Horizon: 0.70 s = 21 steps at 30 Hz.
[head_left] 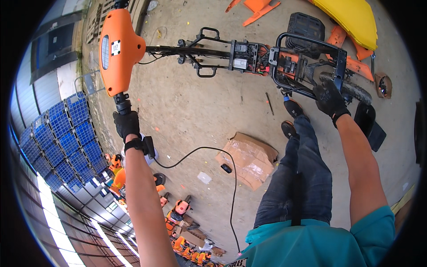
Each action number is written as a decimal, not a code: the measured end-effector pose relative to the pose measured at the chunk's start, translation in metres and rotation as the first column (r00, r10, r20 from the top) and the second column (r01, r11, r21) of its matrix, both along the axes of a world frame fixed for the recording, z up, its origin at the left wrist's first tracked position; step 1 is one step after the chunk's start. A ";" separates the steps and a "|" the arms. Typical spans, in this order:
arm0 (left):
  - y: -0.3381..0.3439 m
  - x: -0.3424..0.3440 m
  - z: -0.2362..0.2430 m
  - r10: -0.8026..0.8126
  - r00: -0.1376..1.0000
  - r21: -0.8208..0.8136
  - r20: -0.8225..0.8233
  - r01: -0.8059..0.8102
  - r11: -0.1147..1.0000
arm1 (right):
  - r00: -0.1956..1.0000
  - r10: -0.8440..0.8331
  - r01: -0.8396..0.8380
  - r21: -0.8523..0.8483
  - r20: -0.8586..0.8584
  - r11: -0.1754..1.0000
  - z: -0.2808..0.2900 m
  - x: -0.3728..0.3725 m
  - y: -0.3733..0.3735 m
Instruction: The person works on the rear wheel of a scooter frame by hand, then lifts and aligns a black plastic component onto the rear of the vehicle.
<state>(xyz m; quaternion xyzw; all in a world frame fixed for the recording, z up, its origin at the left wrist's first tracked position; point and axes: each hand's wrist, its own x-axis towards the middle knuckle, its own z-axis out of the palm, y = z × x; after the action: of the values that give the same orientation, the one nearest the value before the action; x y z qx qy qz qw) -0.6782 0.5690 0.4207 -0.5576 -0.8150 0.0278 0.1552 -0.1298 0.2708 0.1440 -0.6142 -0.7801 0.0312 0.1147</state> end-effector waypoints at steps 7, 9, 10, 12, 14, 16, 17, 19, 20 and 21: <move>-0.001 0.009 0.004 0.075 0.997 -0.078 -0.014 -0.075 0.994 | 1.000 0.009 -0.009 -0.053 -0.008 0.999 -0.003 0.001 0.001; -0.002 0.013 0.004 0.095 0.995 -0.075 -0.030 -0.097 0.992 | 1.000 -0.012 0.013 -0.095 0.019 0.995 -0.005 0.001 -0.002; -0.002 0.014 0.005 0.097 0.994 -0.078 -0.039 -0.100 0.992 | 0.998 -0.055 0.051 -0.165 -0.016 0.985 -0.008 0.002 -0.003; -0.003 0.014 0.003 0.105 0.994 -0.073 -0.030 -0.107 0.992 | 0.985 -0.146 0.121 -0.235 -0.089 0.964 -0.013 0.002 -0.005; -0.003 0.011 0.001 0.108 0.994 -0.053 0.013 -0.107 0.993 | 0.999 -0.043 0.042 -0.252 0.002 0.967 -0.018 0.005 -0.007; -0.004 0.005 -0.001 0.024 1.000 -0.031 -0.003 -0.024 0.999 | 0.999 0.025 -0.010 -0.296 0.047 0.955 -0.025 0.007 -0.006; -0.004 0.003 -0.003 -0.020 0.998 0.023 -0.059 0.021 1.000 | 0.997 -0.074 0.061 -0.339 -0.027 0.939 -0.028 0.005 -0.005; -0.003 -0.002 -0.006 -0.006 0.994 0.045 -0.112 0.011 0.999 | 0.987 -0.146 0.116 -0.343 -0.063 0.932 -0.031 0.004 -0.006; -0.002 -0.003 -0.006 0.006 0.997 0.039 -0.078 -0.003 0.999 | 0.993 -0.119 0.103 -0.420 -0.012 0.902 -0.031 0.003 -0.006; -0.002 -0.004 -0.006 0.002 0.998 0.025 -0.056 -0.001 1.000 | 0.999 -0.002 0.020 -0.320 0.054 0.947 -0.029 0.004 -0.008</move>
<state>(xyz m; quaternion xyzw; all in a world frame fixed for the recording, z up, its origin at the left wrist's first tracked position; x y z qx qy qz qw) -0.6824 0.5674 0.4144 -0.5540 -0.8110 0.0335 0.1850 -0.1257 0.2628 0.1154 -0.6297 -0.7640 0.1405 -0.0073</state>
